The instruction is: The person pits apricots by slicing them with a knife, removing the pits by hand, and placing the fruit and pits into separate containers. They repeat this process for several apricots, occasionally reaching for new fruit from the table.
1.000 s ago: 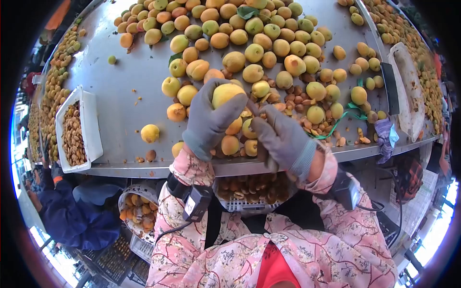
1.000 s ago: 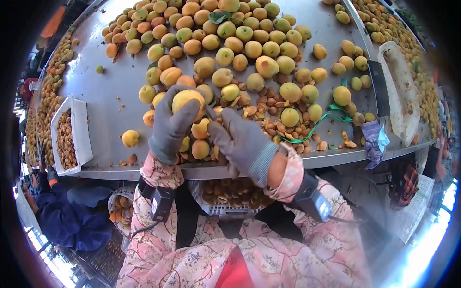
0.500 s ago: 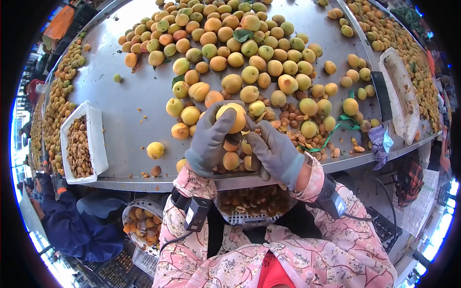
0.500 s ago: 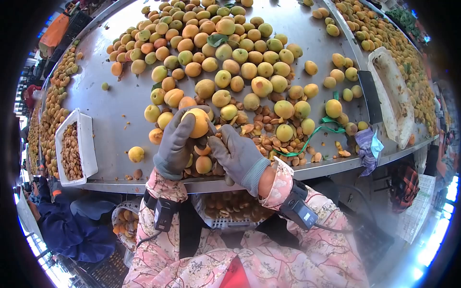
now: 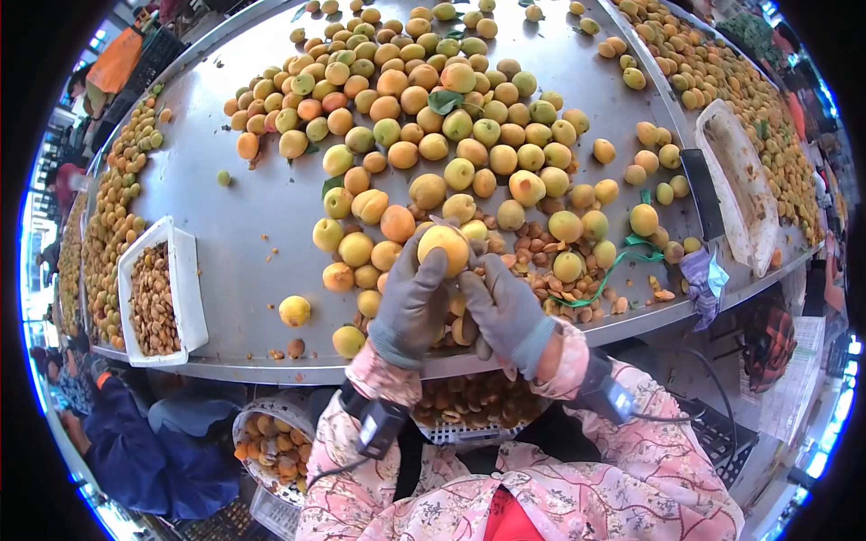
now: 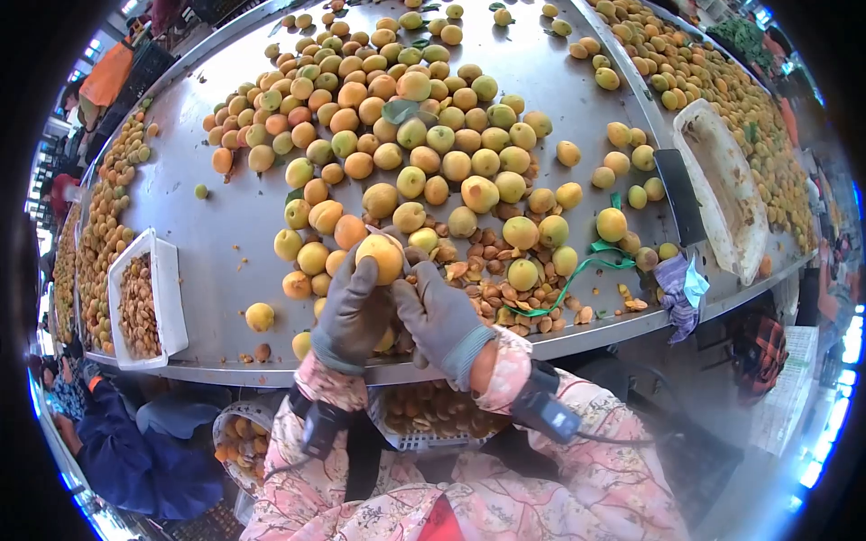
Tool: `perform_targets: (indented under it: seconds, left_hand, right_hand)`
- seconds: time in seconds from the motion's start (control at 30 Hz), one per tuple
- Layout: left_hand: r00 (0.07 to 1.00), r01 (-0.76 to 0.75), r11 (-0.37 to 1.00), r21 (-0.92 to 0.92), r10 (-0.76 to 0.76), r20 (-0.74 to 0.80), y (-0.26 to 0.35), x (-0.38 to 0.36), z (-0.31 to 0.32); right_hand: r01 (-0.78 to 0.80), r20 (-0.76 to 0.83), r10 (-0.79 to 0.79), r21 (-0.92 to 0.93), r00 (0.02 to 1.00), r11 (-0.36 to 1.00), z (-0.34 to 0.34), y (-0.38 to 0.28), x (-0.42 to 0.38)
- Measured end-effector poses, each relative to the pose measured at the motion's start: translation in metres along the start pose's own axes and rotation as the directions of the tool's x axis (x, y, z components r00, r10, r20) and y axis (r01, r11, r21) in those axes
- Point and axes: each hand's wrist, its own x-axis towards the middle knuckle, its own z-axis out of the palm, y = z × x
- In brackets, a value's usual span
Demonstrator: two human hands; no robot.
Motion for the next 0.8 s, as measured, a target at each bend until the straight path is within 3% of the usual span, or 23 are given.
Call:
perform_targets:
  seconds: [0.03,0.07,0.1,0.13,0.17,0.2,0.27,0.33,0.4,0.47,0.53,0.57,0.6,0.67,0.7,0.77,0.8]
  left_hand:
    - [0.996,-0.03,0.993,-0.117,0.02,-0.085,-0.011,-0.001,0.007]
    - [0.997,-0.03,0.993,-0.113,0.022,-0.072,-0.017,-0.001,0.017]
    - [0.983,-0.081,0.988,-0.135,0.057,-0.175,-0.023,-0.001,0.025]
    - [0.957,-0.133,0.98,-0.151,0.087,-0.278,-0.024,-0.003,0.03]
    - [0.961,-0.124,0.982,-0.145,0.082,-0.263,-0.021,-0.003,0.032]
    - [0.962,-0.133,0.98,-0.146,0.093,-0.258,-0.018,-0.001,0.031]
    - [0.995,-0.021,0.998,-0.057,0.015,-0.096,-0.005,0.001,0.021]
    - [0.997,0.042,0.999,-0.001,-0.042,-0.069,0.01,0.0,0.01]
    - [0.982,0.189,0.976,0.106,-0.186,-0.04,0.018,-0.001,0.003]
    - [0.99,0.138,0.98,0.144,-0.142,0.02,0.002,-0.003,-0.005]
    - [0.999,0.033,0.988,-0.149,-0.035,-0.017,-0.017,-0.003,0.003]
    - [0.99,-0.051,0.988,-0.146,0.03,-0.139,-0.023,-0.004,0.018]
    - [0.99,-0.055,0.987,-0.149,0.034,-0.139,-0.022,-0.006,0.022]
    - [0.989,0.02,0.958,-0.285,-0.06,-0.135,-0.02,-0.007,0.027]
    - [0.99,0.012,0.958,-0.286,-0.053,-0.134,-0.018,-0.005,0.024]
    - [0.996,0.071,0.994,-0.079,-0.074,-0.043,-0.011,-0.002,0.013]
    - [0.997,0.068,0.995,-0.077,-0.072,-0.042,-0.004,-0.001,0.011]
  right_hand:
    - [-0.05,0.011,0.051,-0.06,0.999,0.997,-0.002,-0.005,-0.001]
    - [-0.04,0.003,0.04,-0.06,0.999,0.997,0.0,0.007,0.004]
    - [0.182,-0.115,-0.208,-0.201,0.971,0.963,0.005,0.031,0.012]
    - [0.366,-0.191,-0.451,-0.357,0.872,0.86,0.008,0.043,0.017]
    - [0.204,-0.17,-0.247,-0.236,0.954,0.95,0.006,0.03,0.012]
    - [0.213,-0.168,-0.257,-0.242,0.952,0.947,0.004,0.029,0.014]
    - [0.271,-0.123,-0.291,-0.154,0.949,0.95,-0.003,0.026,0.018]
    - [0.278,-0.045,-0.292,-0.193,0.955,0.941,-0.019,0.011,0.015]
    - [-0.04,0.176,0.06,-0.12,0.983,0.992,-0.029,-0.018,0.003]
    - [-0.044,0.193,0.063,-0.101,0.979,0.994,-0.025,-0.01,0.003]
    - [-0.018,0.068,0.017,0.021,0.998,1.0,-0.008,0.001,0.0]
    - [0.01,0.006,-0.01,-0.038,1.0,0.999,-0.004,0.014,0.005]
    - [0.011,0.007,-0.011,-0.043,1.0,0.999,-0.001,0.028,0.011]
    - [0.317,-0.1,-0.347,-0.233,0.932,0.919,0.001,0.038,0.02]
    - [0.322,-0.095,-0.352,-0.237,0.931,0.916,0.0,0.035,0.018]
    - [0.099,-0.07,-0.105,-0.086,0.992,0.991,-0.004,0.02,0.008]
    - [0.102,-0.069,-0.109,-0.086,0.992,0.991,-0.008,0.009,0.005]
